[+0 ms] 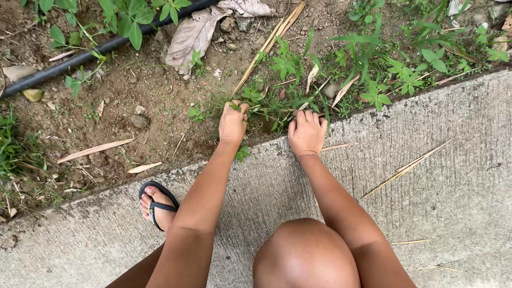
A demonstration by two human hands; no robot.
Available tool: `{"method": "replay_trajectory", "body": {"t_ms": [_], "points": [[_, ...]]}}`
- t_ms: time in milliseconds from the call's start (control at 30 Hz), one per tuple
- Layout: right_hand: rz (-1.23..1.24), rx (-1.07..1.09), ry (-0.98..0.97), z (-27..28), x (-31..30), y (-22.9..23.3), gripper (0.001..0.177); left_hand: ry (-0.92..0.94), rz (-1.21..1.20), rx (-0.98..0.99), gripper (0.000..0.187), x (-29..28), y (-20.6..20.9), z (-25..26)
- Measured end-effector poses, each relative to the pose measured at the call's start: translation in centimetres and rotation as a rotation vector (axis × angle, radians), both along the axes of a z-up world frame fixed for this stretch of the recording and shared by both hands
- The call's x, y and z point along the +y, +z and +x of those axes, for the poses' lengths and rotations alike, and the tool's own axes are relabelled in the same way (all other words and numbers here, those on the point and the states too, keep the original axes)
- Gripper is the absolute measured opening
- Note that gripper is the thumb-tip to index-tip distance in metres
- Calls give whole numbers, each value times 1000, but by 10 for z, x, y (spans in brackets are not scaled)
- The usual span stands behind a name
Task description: Pulling small weeds and grass from the dirt along the edge of a concrete path.
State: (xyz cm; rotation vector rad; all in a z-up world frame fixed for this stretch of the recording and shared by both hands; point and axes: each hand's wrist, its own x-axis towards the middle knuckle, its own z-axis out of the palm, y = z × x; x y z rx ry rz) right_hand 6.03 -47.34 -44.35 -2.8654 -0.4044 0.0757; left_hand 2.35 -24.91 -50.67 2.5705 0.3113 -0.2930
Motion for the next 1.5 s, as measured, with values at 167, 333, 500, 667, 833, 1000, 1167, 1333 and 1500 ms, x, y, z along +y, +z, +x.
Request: {"method": "replay_trajectory", "body": {"t_ms": [167, 333, 500, 667, 833, 1000, 1167, 1333, 1500], "points": [[-2, 20, -5, -3, -5, -3, 17, 161, -89, -79, 34, 5, -40, -10], [27, 10, -12, 0, -1, 0, 17, 523, -263, -94, 33, 41, -13, 2], [-2, 31, -19, 1, -1, 0, 14, 524, -302, -255, 27, 78, 4, -18], [36, 37, -24, 0, -2, 1, 13, 659, -488, -289, 29, 89, 19, -15], [19, -8, -7, 1, 2, 1, 15, 359, -326, -306, 41, 66, 19, 18], [17, 18, -17, 0, 0, 1, 16, 185, -256, 14, 80, 12, 15, 48], [19, -12, -3, -1, -1, -2, 16, 139, -167, 60, 85, -16, 11, 38], [-41, 43, -5, 2, 0, -1, 18, 84, -120, -70, 79, -27, 7, 24], [-38, 51, 13, -2, -7, -12, 30, 24, -92, -98, 50, -36, -18, 6]]}}
